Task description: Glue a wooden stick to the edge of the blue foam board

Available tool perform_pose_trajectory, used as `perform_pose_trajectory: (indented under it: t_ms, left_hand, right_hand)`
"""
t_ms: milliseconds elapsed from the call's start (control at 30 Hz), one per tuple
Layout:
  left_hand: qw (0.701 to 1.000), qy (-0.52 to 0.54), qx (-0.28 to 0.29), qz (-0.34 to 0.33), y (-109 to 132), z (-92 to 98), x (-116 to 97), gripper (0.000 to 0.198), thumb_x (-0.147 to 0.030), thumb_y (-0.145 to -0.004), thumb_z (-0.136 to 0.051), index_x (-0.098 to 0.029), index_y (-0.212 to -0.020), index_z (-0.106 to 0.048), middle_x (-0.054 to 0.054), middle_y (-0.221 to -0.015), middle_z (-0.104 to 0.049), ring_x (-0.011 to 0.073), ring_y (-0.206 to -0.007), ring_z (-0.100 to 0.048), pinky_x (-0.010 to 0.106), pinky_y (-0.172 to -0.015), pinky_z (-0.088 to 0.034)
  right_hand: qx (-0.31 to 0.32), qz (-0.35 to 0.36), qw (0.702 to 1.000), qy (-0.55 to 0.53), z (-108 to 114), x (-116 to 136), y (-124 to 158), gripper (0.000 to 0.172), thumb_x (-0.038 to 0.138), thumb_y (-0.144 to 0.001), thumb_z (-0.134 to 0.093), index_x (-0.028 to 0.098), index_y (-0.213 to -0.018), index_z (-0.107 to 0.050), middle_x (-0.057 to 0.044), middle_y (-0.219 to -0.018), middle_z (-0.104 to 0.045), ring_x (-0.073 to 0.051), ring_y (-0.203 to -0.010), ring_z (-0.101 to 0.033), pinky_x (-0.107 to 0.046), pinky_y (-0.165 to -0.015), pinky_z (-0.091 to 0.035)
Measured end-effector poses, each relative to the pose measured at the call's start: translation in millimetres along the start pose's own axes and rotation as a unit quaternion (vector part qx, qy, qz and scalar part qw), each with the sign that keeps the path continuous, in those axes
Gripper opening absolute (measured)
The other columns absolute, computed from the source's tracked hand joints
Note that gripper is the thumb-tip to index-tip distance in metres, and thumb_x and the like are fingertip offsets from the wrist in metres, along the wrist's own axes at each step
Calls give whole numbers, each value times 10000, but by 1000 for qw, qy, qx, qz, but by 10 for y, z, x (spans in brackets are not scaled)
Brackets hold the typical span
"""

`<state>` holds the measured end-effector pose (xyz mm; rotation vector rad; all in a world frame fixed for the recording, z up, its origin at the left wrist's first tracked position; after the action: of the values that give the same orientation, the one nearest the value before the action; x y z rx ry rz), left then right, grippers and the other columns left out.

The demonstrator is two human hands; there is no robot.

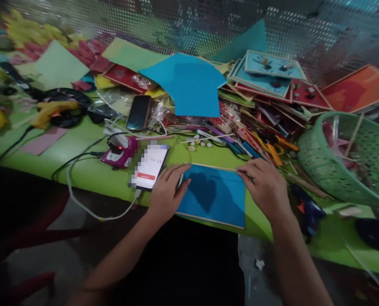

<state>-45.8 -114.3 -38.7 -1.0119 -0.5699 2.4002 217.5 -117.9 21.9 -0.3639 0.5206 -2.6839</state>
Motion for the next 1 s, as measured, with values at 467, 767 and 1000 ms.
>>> perform_pose_trajectory:
  t_ms: [467,767,1000]
  left_hand:
    - [999,10,45,9,116,-40,39,235,-227,-1043,-575,-161,-1202,-735,85,-1225,-776,235,-1137,-709,447,-1003,-611]
    - [997,0,75,20,119,-44,31,251,-249,-1053,-563,-160,-1217,-732,79,-1240,-774,229,-1151,-708,441,-1019,-594]
    - [997,-4,72,14,121,-48,27,250,-254,-1050,-571,-144,-1206,-733,82,-1244,-772,231,-1158,-701,431,-1029,-585]
  right_hand:
    - [34,-4,991,-128,-347,-80,-35,192,253,-995,-612,271,-1047,-796,-55,-972,-777,-234,-891,-735,-369,-785,-576]
    - [46,4,994,-104,-390,-132,3,204,300,-1017,-586,266,-1056,-783,-59,-972,-764,-237,-880,-730,-387,-773,-577]
    - [47,13,994,-94,-435,-145,15,226,320,-1025,-566,272,-1058,-785,-62,-974,-763,-242,-882,-728,-388,-760,-572]
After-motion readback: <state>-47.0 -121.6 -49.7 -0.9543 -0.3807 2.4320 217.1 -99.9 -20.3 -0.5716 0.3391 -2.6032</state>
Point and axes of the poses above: each hand's wrist, its own y-axis away from the middle knuckle, its own z-axis out of the back of the hand, x = y × z, the point moved 3 cm from there along -y, towards the middle knuckle
